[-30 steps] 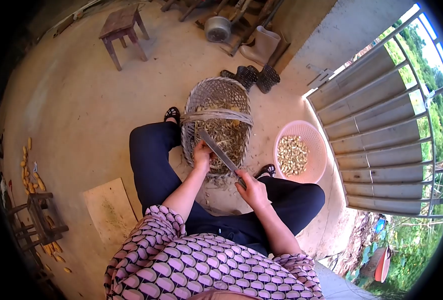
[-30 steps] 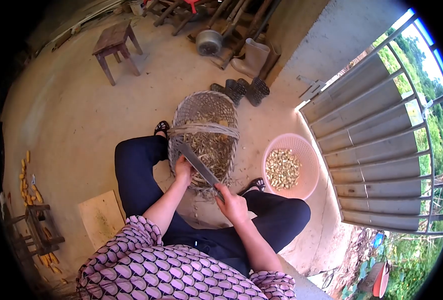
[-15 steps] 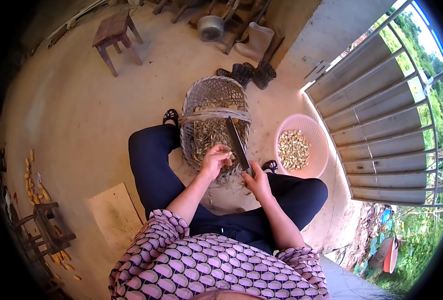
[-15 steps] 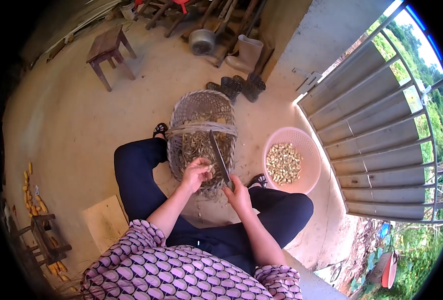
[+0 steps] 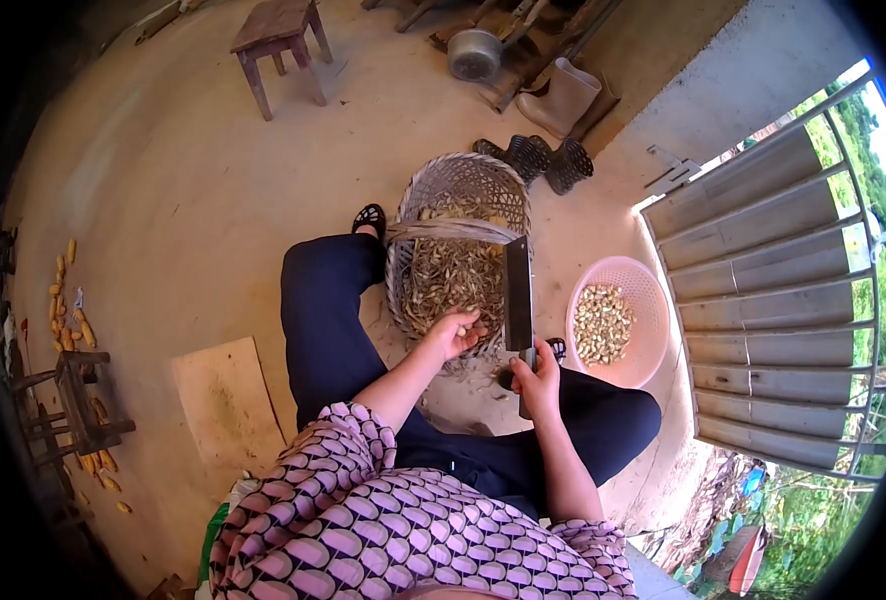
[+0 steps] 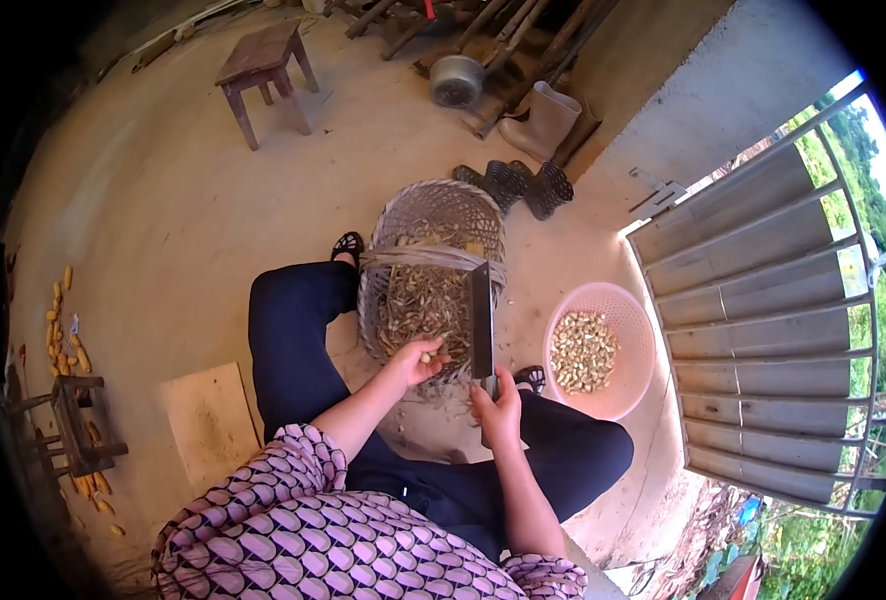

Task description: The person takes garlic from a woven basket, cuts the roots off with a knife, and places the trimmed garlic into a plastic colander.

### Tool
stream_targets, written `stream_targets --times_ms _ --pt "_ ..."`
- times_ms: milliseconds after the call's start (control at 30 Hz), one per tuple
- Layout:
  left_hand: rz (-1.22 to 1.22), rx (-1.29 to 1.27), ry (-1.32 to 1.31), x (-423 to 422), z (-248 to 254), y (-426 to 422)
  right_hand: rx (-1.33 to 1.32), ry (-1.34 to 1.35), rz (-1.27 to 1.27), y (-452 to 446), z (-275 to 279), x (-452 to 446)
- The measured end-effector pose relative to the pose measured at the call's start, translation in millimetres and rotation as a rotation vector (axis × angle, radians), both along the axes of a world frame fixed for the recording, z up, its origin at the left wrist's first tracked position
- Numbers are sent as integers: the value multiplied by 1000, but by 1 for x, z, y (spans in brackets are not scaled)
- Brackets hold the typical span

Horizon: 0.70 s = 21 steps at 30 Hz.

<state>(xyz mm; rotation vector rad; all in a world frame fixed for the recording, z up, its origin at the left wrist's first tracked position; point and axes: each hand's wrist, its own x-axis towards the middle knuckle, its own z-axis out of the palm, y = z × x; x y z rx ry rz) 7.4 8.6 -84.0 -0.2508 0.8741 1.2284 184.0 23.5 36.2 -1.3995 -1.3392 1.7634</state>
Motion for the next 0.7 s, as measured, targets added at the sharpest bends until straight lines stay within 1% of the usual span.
stream_targets --times_ms 33,67,133,167,200,267,300,333,367,433,467,533,567,600,633,667,700 --pt "40 -26 129 -3 -4 4 3 0 -9 0 1 0" --pt "43 -34 128 -9 -11 9 -4 -1 -6 1 1 0" --pt "157 -42 23 -26 -34 17 -20 39 -22 1 -1 2" --pt "198 -80 43 -38 -45 17 -43 40 -16 1 -3 3" --pt "232 -154 126 -45 -59 17 -54 32 -17 2 -2 4" --pt "354 -250 180 -58 -103 11 -75 -10 -33 3 0 5" --pt "364 -298 256 -63 -107 11 -87 -7 -28 6 -1 6" --pt "371 -348 335 -68 -111 14 -100 -13 -31 7 -2 5" --pt "365 -363 333 -71 -116 18 -127 -20 -43 7 -1 4" --pt "381 -284 491 -78 -124 28 -161 -34 -47 9 -3 4" --pt "374 -302 489 -82 -128 37 -179 -40 -49 10 -4 3" --pt "214 -323 630 -91 -119 72 -236 -65 -67 14 -4 2" --pt "207 -336 625 -96 -128 90 -253 -99 -63 17 -3 0" --pt "235 -400 637 -102 -138 108 -267 -108 -65 19 -4 0" --pt "261 -466 647 -106 -155 120 -289 -132 -64 21 -7 0" --pt "255 -481 639 -111 -181 128 -310 -157 -62 24 -8 0" --pt "155 -426 792 -115 -191 133 -336 -168 -68 25 -9 -1"
